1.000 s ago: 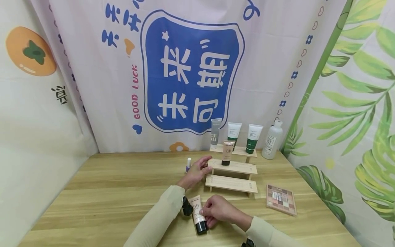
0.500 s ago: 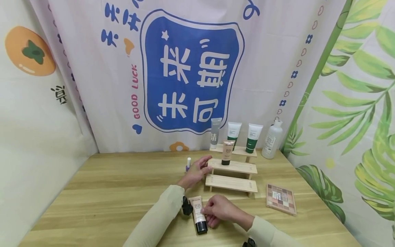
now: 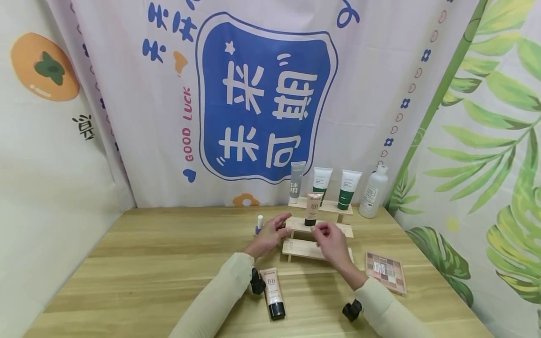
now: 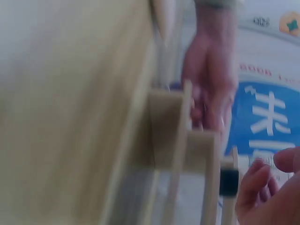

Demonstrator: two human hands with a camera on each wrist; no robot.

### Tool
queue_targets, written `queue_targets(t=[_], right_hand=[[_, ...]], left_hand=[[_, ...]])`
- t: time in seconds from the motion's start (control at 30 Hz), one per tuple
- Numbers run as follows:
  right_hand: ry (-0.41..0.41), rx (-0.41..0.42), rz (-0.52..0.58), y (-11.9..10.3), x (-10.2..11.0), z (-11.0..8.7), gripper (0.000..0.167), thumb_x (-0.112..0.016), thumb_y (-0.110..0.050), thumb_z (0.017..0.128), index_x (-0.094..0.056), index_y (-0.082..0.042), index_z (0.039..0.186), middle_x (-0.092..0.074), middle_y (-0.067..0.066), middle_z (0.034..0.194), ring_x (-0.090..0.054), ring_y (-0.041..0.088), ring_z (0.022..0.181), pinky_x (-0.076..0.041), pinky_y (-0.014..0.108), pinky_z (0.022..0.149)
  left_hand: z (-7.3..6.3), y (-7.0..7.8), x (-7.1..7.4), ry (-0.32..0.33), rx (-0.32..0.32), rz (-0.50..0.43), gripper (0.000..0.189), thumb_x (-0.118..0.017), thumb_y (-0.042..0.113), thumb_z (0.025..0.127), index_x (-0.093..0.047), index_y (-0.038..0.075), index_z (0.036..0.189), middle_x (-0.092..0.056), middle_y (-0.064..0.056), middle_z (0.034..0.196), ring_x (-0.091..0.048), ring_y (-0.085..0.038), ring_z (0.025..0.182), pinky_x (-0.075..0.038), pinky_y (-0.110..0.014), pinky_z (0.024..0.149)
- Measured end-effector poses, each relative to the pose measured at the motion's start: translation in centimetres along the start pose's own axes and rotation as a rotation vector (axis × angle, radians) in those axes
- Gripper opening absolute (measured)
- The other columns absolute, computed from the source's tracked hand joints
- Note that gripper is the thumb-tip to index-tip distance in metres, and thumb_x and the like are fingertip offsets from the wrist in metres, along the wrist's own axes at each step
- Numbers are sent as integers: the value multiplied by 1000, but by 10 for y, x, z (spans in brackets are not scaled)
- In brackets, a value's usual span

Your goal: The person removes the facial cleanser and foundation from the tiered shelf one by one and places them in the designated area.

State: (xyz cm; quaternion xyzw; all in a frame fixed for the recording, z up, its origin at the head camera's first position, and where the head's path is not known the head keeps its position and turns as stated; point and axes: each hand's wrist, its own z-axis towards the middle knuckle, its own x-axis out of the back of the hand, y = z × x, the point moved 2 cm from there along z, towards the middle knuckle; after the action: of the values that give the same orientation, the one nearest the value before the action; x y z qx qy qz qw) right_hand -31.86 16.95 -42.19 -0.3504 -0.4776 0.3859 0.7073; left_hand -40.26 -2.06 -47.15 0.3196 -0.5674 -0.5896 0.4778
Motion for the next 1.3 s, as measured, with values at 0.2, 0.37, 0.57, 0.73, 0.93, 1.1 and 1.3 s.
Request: queue_targets(t=[0.2, 0.37, 0.57, 0.73, 0.93, 1.1, 1.3], right_hand=[[119, -25, -68, 6, 16, 26, 37, -63, -24, 95, -52, 0, 121, -63, 19, 109, -62, 31, 100, -55, 40, 81], [95, -20, -53, 16, 13, 35, 43, -62, -21, 97, -49, 2, 131, -60, 25, 121, -59, 37, 111, -51, 48, 93], [88, 82, -3, 22, 4, 35, 42, -63, -14, 96, -51, 4, 132, -62, 25, 121, -60, 37, 111, -50, 47, 96], [81, 101, -26, 22, -1, 36, 36, -64, -15, 96, -56, 1, 128, -65, 22, 116, -62, 35, 107, -52, 47, 93], [94, 123, -55, 20, -4, 37, 33, -64, -12, 95, -58, 1, 125, -66, 22, 115, -63, 35, 106, -53, 48, 92], [100, 126, -72, 17, -5, 39, 35, -64, -12, 95, -59, 1, 127, -67, 21, 114, -64, 34, 103, -53, 48, 89], [105, 109, -94, 16, -5, 41, 32, -66, -16, 94, -62, -3, 123, -70, 18, 109, -65, 30, 97, -55, 44, 81]], left_hand=[[0, 2, -1, -7, -23, -6, 54, -61, 8, 95, -45, 12, 146, -49, -12, 145, -48, -27, 130, -47, -35, 103], [0, 1, -3, -13, -10, -24, 55, -61, 7, 95, -44, 13, 147, -50, -12, 144, -50, -25, 127, -49, -32, 99], [-2, -3, -4, -9, -9, -39, 55, -60, 5, 95, -43, 11, 147, -51, -13, 143, -51, -25, 125, -49, -33, 99], [-2, -5, -4, -5, -17, -49, 54, -59, 4, 96, -43, 10, 147, -53, -15, 140, -53, -24, 120, -51, -30, 94], [-1, -3, -4, -6, -20, -35, 54, -60, 5, 95, -44, 12, 147, -50, -13, 144, -50, -25, 126, -50, -31, 98], [0, -2, -3, -4, -12, -36, 54, -60, 5, 95, -45, 15, 147, -54, -10, 140, -53, -22, 121, -51, -30, 95], [0, -1, -3, 8, -17, -36, 54, -61, 5, 95, -46, 13, 146, -56, -11, 136, -54, -23, 118, -52, -30, 94]])
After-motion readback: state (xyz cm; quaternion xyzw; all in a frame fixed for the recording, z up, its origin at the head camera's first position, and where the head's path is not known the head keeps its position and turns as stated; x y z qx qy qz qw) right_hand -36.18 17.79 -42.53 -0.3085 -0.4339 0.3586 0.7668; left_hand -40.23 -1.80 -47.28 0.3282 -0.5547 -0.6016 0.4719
